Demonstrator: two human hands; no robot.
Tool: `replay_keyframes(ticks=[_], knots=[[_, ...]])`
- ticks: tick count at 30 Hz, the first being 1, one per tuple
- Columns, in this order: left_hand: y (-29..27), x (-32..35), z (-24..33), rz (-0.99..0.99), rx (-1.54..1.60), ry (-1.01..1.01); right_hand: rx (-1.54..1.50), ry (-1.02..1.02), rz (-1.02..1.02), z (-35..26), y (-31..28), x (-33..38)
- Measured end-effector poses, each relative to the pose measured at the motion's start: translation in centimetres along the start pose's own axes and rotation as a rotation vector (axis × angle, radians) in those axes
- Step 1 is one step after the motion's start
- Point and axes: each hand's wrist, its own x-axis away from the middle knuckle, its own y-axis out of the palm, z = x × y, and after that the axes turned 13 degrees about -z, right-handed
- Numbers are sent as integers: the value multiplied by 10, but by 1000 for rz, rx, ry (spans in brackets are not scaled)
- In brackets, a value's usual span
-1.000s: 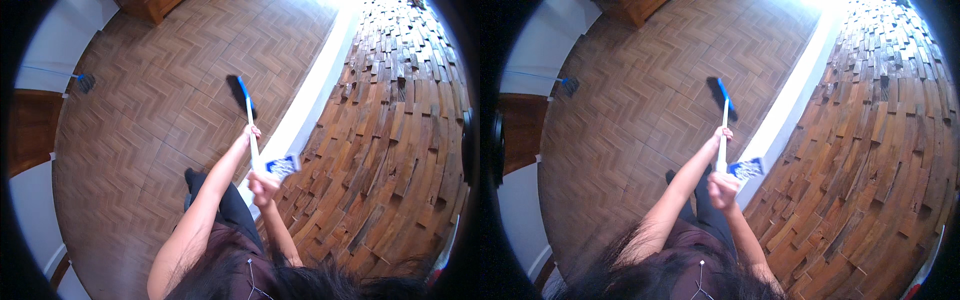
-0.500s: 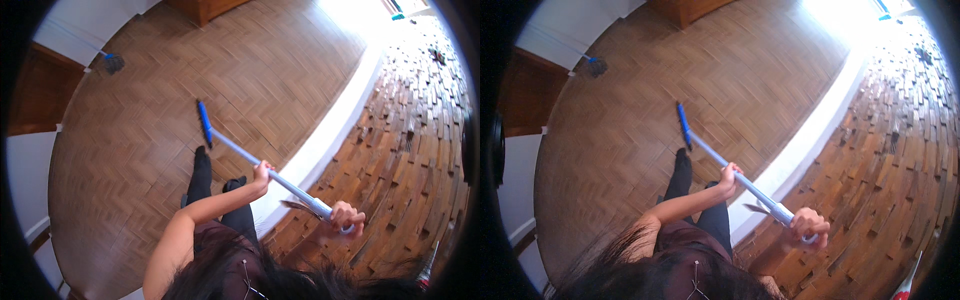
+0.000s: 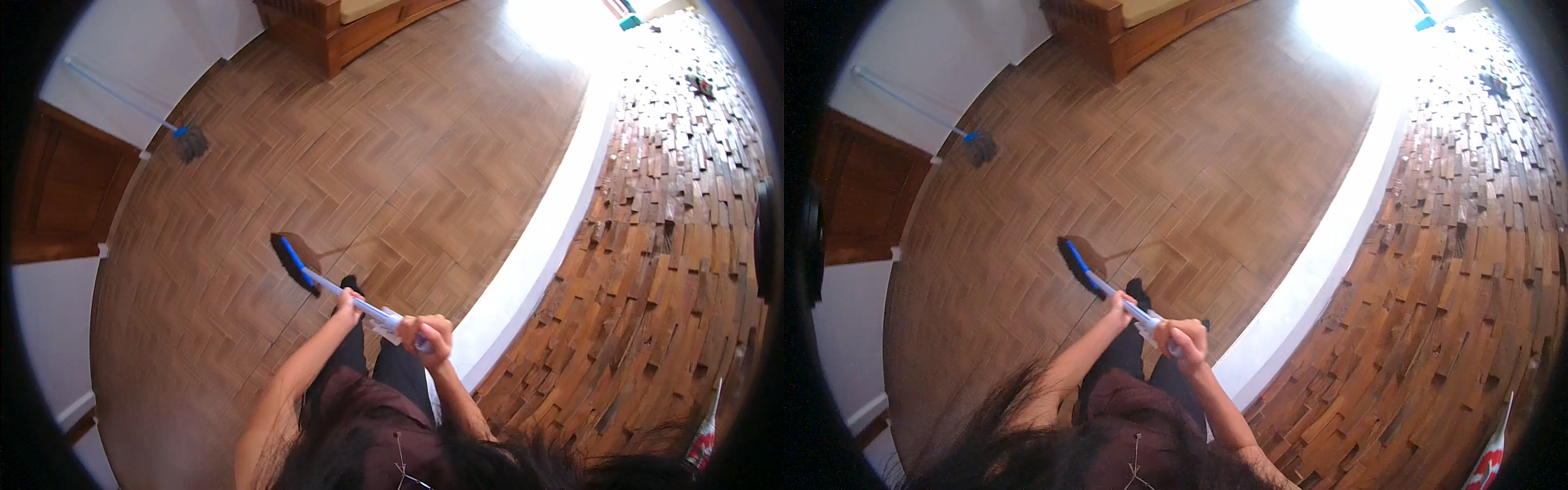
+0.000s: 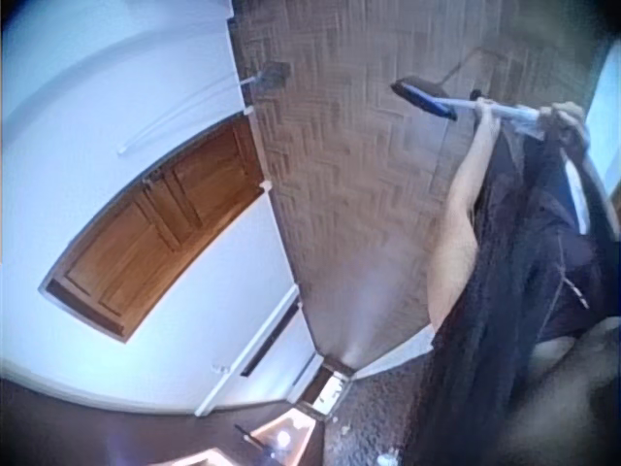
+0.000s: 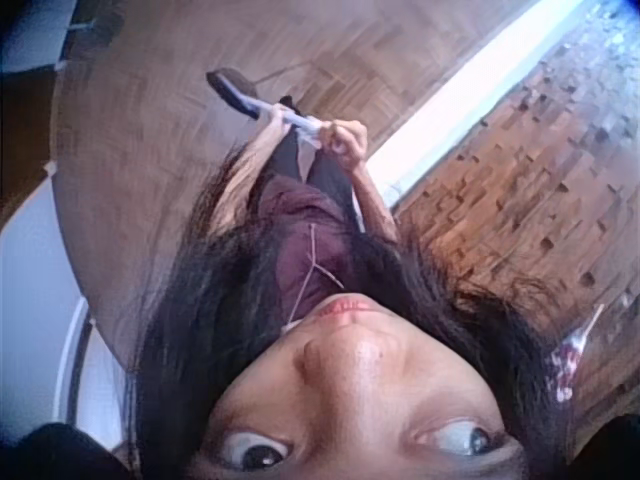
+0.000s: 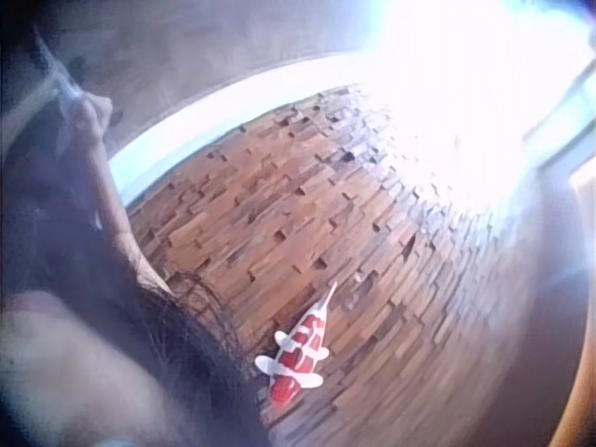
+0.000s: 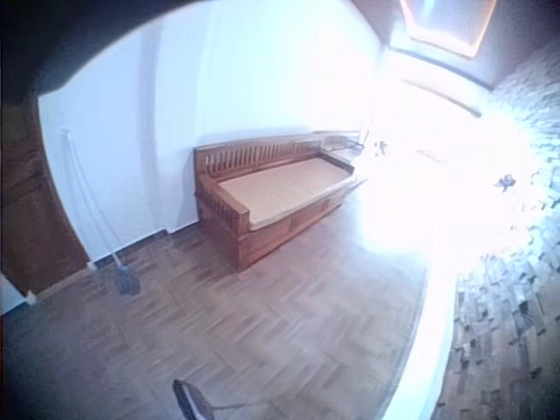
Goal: The person sweeps a tiled floor with a blue broom, moving back and forth across the room and along the base of a textured wooden wall. The camera is head-mounted, providing a first-person view of the sweeping action.
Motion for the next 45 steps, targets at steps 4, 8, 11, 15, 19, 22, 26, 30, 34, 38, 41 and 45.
replay_keyframes(ticks=[4,8,11,15,19,22,26,30,34,38,41,45], knots=[[70,-32,-26,-302,-138,-227,251,-176,121,-35,8,-12],[141,-75,-31,-501,-224,-413,504,-122,151,-21,-5,-30],[165,-106,-10,-521,-97,-667,662,-105,-4,-18,-1,-48],[165,-74,0,-645,12,-559,701,-130,-255,-54,3,-52],[180,44,53,-614,10,-330,405,-470,-364,-117,26,-71],[179,86,91,-493,-25,-201,121,-587,-425,-132,16,-104],[131,36,149,-353,37,28,-146,-256,-260,-80,-6,-167],[63,-54,205,26,60,231,-54,60,-314,3,2,-231],[46,-118,242,182,20,222,-12,170,-478,48,9,-272],[139,-156,232,73,75,190,226,175,-366,-4,-26,-324],[230,-193,202,-39,-119,47,448,163,-174,-43,-50,-342],[338,-209,185,-339,-277,-84,613,-8,-57,-49,-64,-363]])
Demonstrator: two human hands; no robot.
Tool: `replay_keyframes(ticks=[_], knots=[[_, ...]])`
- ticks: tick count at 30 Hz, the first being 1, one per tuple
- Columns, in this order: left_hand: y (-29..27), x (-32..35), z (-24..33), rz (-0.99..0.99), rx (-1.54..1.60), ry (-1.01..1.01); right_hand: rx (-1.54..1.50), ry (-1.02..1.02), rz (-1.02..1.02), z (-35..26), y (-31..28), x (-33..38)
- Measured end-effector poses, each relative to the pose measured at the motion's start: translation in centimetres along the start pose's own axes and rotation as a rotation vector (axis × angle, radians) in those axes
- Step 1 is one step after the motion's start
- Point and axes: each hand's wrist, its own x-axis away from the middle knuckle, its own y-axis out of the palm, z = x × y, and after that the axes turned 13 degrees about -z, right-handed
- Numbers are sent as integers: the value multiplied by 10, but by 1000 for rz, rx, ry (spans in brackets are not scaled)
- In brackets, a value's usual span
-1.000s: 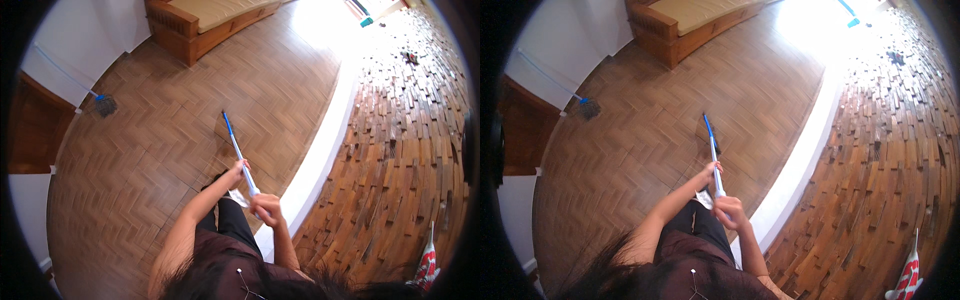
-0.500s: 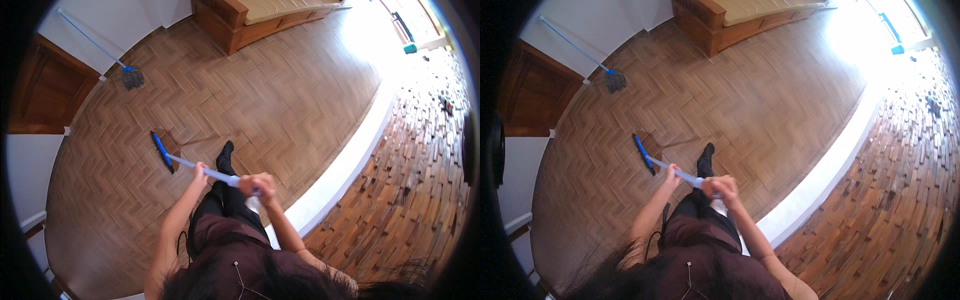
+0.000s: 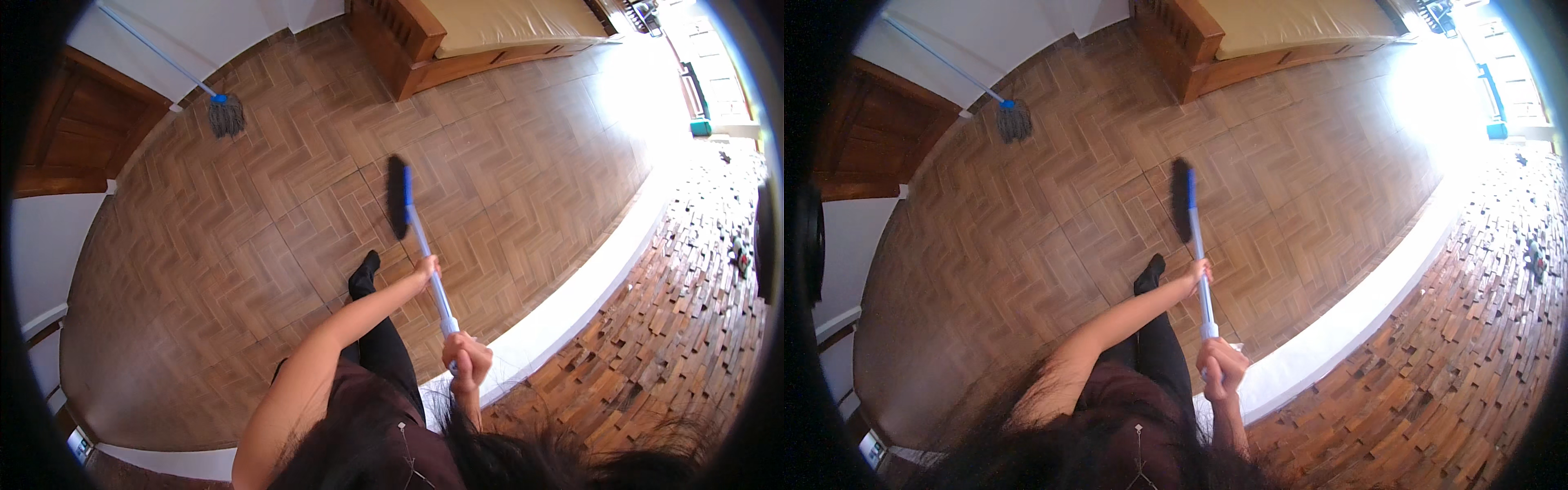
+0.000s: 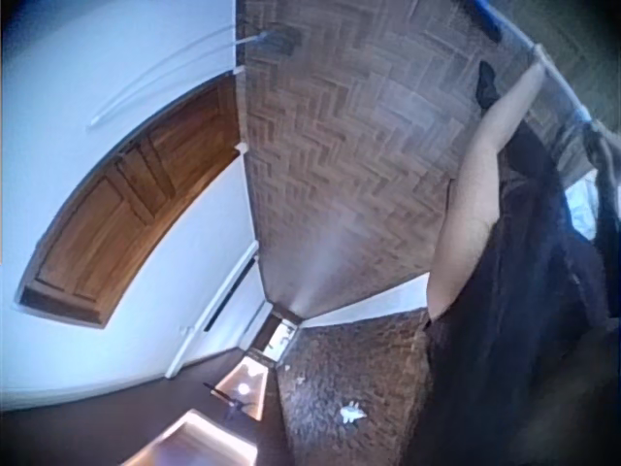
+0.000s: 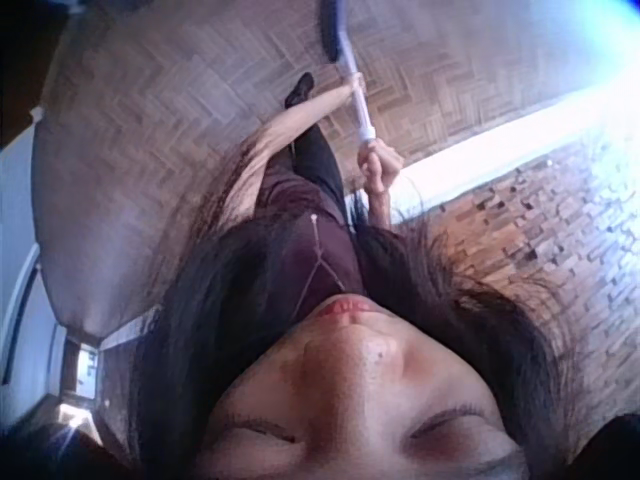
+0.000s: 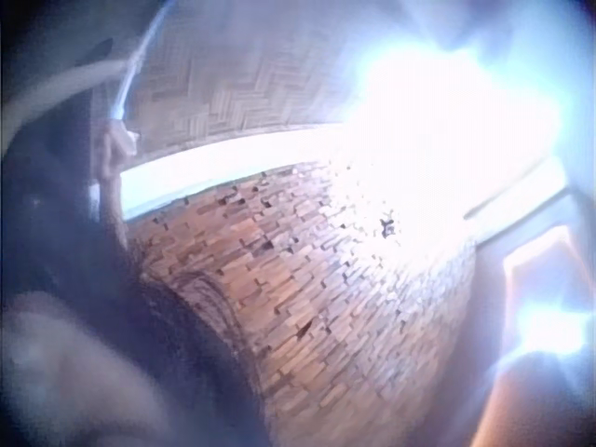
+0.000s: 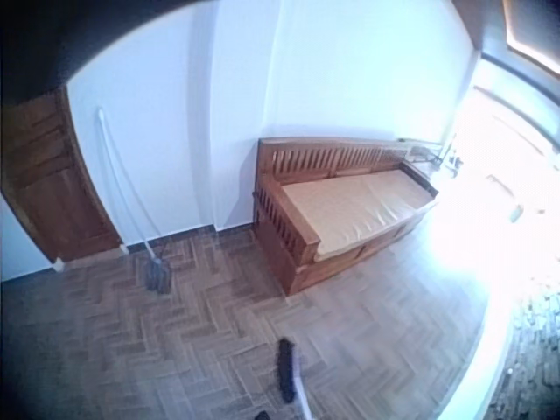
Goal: The person sweeps a tiled floor with a blue broom, moving back and forth across the room and along the base of a textured wooden wall. The camera is head-mounted, providing a first-person view of the sweeping action.
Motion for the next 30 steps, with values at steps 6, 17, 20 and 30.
replay_keyframes(ticks=[6,17,20,30], knots=[[48,-62,39,-197,214,-37,231,-161,-4,10,-3,-51],[-22,92,203,141,80,148,-401,-413,84,-32,-3,-142],[-127,98,261,408,73,269,-624,-175,-54,-4,74,-192],[-237,35,348,482,-320,1,-536,209,-87,30,162,-278]])
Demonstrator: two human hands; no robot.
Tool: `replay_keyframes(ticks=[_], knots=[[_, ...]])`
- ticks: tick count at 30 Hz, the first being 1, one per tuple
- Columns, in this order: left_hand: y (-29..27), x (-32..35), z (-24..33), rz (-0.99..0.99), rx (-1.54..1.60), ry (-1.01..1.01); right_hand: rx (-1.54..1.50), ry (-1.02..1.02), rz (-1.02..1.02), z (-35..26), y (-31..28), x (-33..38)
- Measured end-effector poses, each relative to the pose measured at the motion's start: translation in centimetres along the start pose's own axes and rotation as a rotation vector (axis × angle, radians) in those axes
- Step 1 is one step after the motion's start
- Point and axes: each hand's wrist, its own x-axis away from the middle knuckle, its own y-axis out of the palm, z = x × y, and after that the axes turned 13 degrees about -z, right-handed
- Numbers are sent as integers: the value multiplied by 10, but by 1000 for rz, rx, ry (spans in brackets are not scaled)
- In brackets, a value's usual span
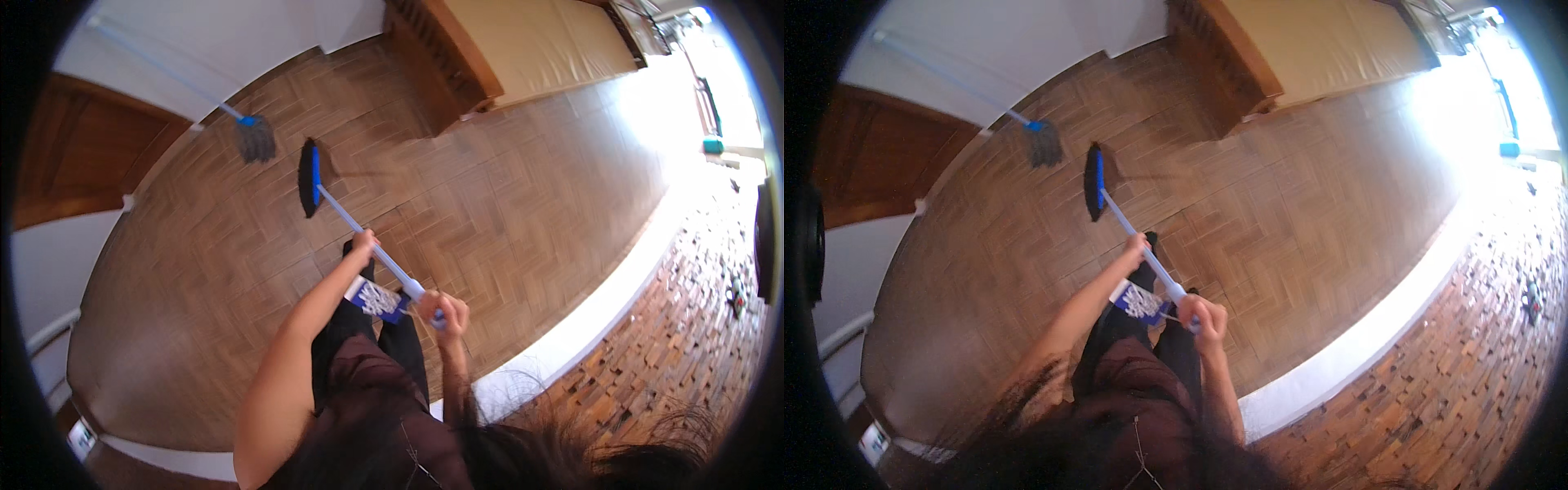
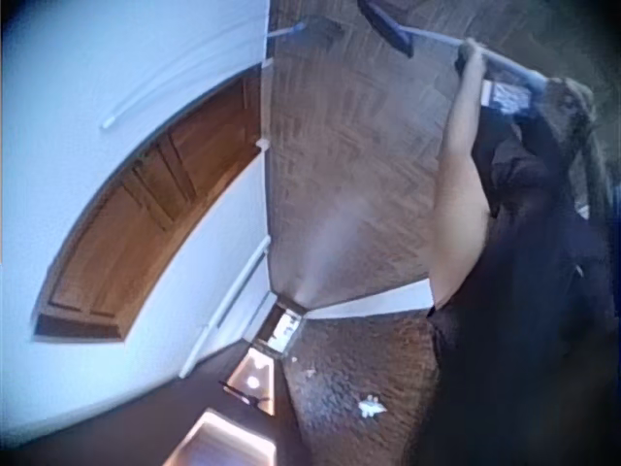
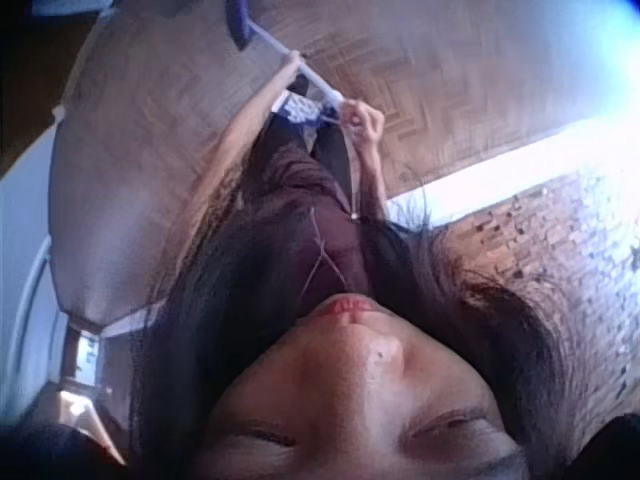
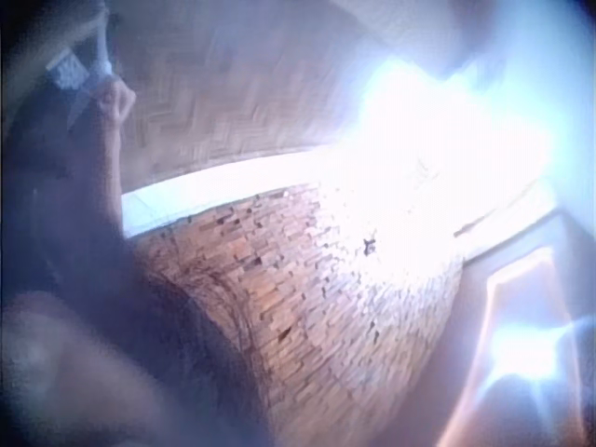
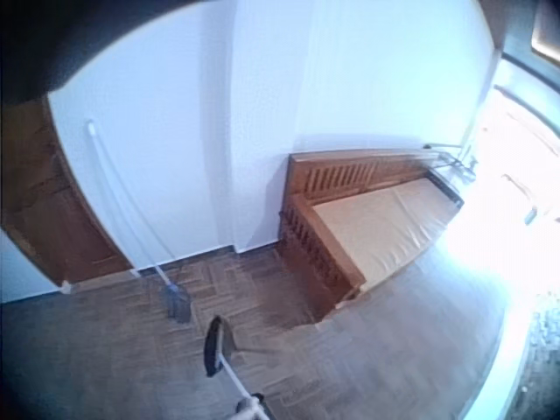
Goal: The person sweeps a tiled floor with a blue broom, moving back and forth across the room and along the base of a textured wooden wall. The camera is head-mounted, providing a first-person view of the sweeping action.
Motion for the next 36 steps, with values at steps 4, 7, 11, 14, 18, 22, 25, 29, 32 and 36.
replay_keyframes(ticks=[4,7,11,14,18,22,25,29,32,36], knots=[[132,22,-7,-181,-70,-20,109,-86,235,-53,-21,33],[188,19,-10,-470,-130,-138,241,-201,384,-77,-7,38],[183,-75,-18,-566,73,-216,558,-172,331,-65,15,-1],[188,10,14,-690,48,-163,481,-233,314,-105,19,4],[133,105,94,-592,89,-140,285,-432,107,-159,35,3],[72,83,137,-337,174,4,50,-405,92,-139,17,-34],[26,-6,153,-93,236,165,-23,-236,161,-76,16,-87],[-42,-82,178,98,346,223,-8,-204,22,4,23,-145],[-37,-138,165,-6,195,141,-13,-212,62,-12,6,-148],[82,-92,126,-265,-38,-107,160,-42,241,-58,-64,-99]])
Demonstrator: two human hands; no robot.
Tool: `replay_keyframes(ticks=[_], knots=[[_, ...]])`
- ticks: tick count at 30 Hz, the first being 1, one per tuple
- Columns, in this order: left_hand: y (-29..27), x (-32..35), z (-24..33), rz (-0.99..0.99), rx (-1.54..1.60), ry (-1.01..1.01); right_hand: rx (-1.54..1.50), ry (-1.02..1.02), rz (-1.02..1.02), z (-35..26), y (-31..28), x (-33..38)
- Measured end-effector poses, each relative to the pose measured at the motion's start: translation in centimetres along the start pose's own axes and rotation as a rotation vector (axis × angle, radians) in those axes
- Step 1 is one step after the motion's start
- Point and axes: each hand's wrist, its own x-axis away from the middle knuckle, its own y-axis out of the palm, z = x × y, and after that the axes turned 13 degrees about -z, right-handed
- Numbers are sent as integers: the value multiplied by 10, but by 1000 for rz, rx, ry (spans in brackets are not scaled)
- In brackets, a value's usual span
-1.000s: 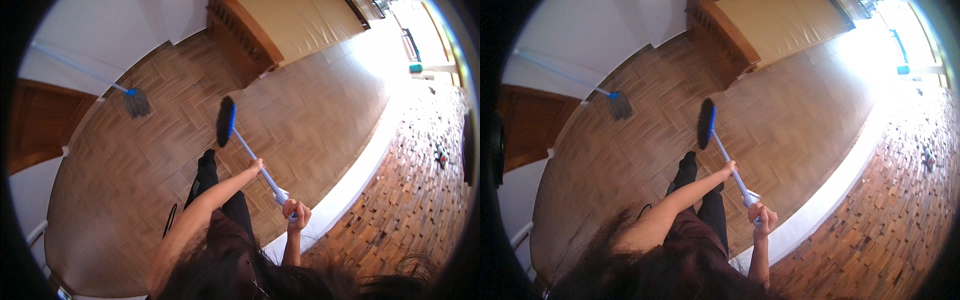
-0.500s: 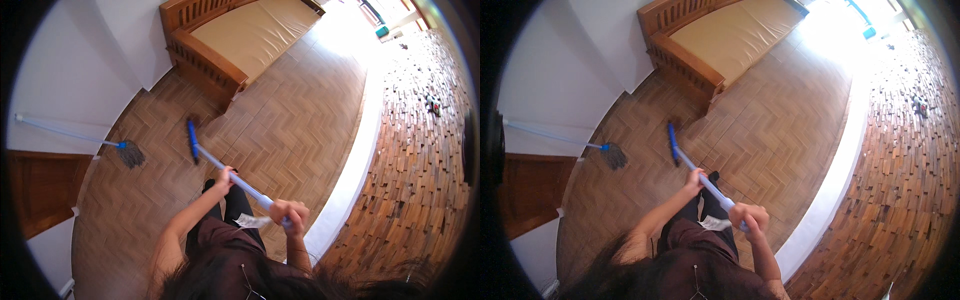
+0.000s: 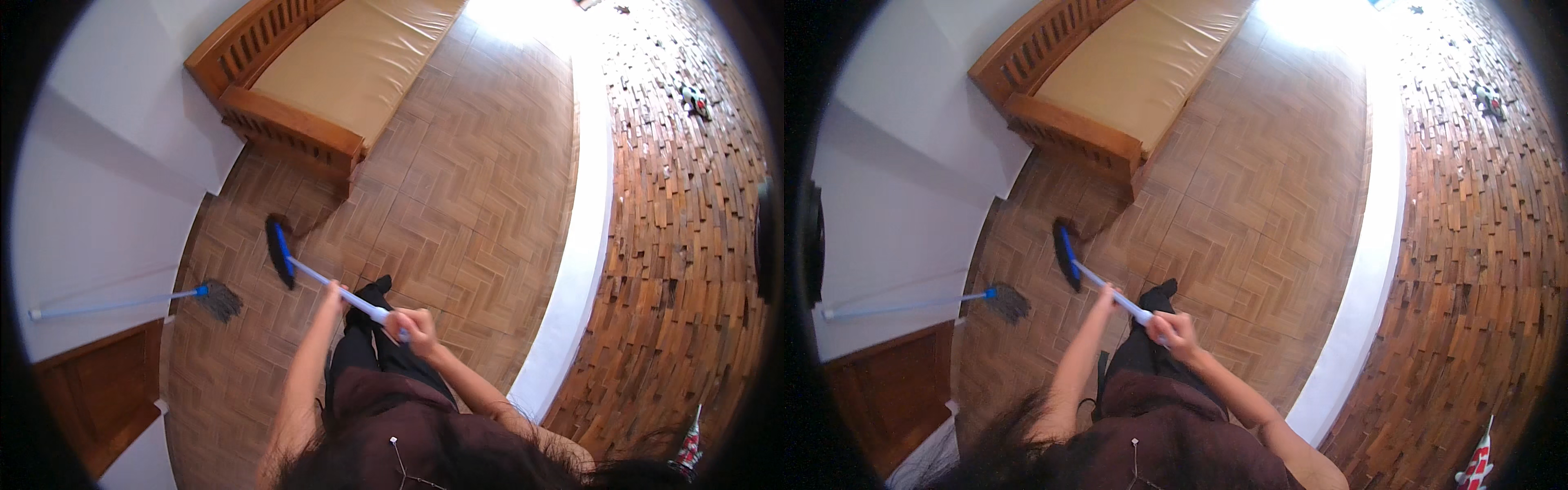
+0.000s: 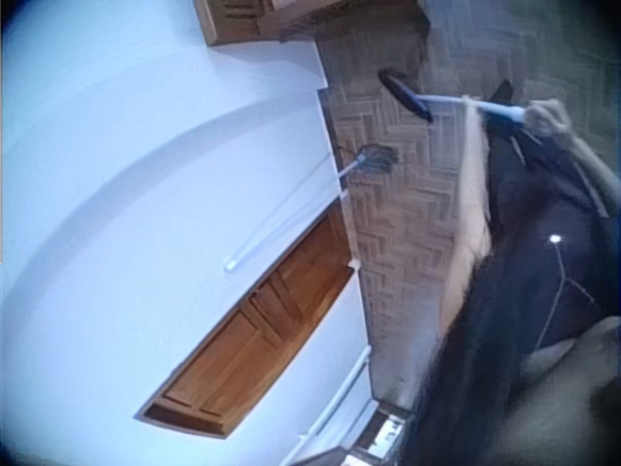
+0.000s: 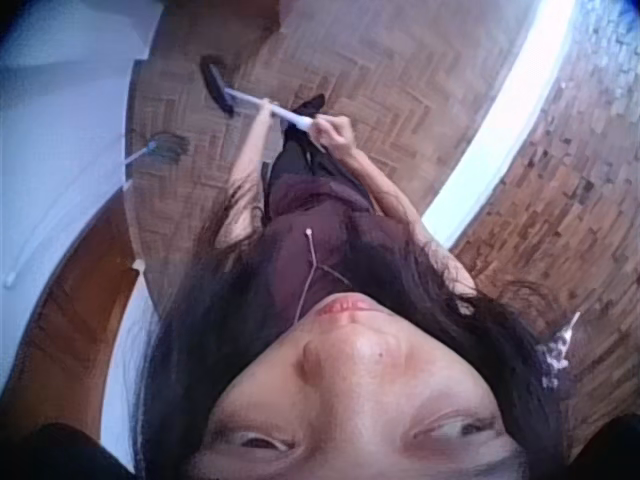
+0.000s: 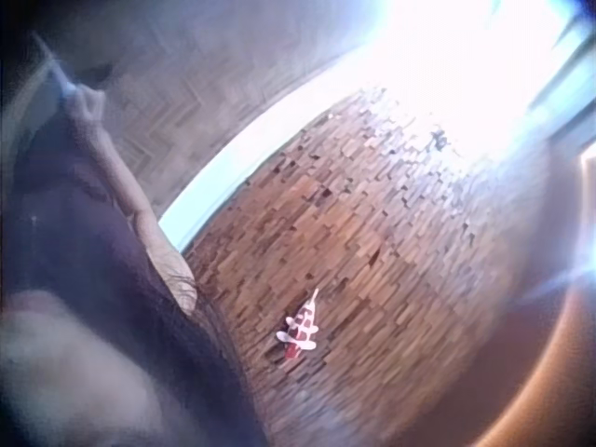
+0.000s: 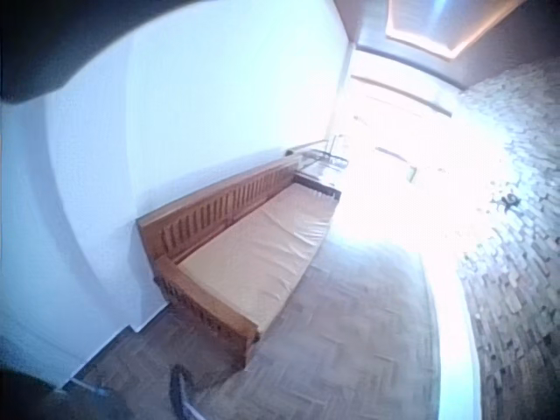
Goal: The person sweeps a tiled floor with a blue broom, moving back and forth across the room and along the base of a textured wooden wall. The camera is head-mounted, providing a first-person view of the sweeping action.
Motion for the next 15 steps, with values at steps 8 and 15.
replay_keyframes(ticks=[8,15], knots=[[204,-6,-28,-275,-315,-296,85,-92,316,-66,-93,45],[307,-40,-8,-417,-222,-325,162,-243,414,-78,-148,30]])
